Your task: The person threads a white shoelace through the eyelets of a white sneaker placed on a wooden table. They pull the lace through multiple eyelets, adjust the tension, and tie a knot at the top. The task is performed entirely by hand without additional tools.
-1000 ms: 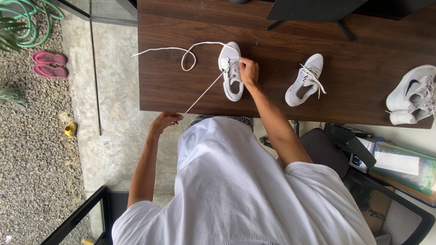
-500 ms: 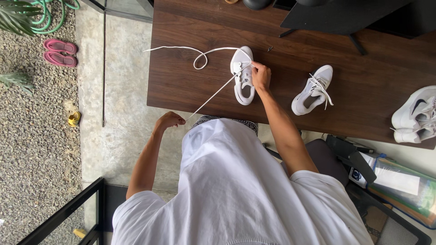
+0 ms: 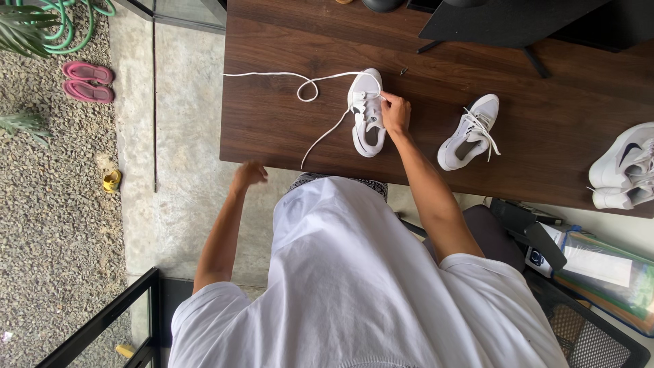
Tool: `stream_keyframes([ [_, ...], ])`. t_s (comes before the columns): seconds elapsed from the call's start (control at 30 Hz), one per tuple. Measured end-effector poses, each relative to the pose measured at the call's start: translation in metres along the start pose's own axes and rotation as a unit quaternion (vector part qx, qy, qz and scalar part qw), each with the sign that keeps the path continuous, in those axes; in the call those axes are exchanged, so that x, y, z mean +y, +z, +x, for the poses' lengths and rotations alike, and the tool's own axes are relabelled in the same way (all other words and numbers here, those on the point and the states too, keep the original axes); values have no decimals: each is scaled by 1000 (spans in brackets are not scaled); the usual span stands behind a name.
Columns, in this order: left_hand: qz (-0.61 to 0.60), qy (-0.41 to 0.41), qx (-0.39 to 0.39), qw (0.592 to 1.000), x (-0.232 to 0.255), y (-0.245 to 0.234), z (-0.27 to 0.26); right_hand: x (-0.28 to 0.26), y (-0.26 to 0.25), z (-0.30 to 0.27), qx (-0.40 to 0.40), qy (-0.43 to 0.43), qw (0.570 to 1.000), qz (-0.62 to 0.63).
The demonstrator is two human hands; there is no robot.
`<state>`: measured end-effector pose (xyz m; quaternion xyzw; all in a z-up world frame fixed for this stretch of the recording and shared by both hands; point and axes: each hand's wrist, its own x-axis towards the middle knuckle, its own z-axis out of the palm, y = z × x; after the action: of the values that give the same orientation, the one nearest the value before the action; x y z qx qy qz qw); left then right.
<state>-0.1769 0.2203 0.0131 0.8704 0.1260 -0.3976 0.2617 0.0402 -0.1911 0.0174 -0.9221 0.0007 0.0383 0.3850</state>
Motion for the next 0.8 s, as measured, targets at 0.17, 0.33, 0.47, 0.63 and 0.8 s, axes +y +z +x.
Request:
stream_keyframes([
  [0.17,-2,23,287,958,42,-40,54,-4,-1,0,-16,24,999,-34],
  [0.33,-120,93,366,918,114,-65,94,-4,1,-2,-3,0,998,-65],
  [0.47,-110,73,408,903,150,-63,112,-5,2,-2,-5,30,998,-59],
  [0.63,-102,114,457,876,158,-60,127,-4,1,-5,-6,27,998,-57],
  [0.8,-199,257,526,786,152,-110,137,-8,-2,-3,-7,31,998,-53],
])
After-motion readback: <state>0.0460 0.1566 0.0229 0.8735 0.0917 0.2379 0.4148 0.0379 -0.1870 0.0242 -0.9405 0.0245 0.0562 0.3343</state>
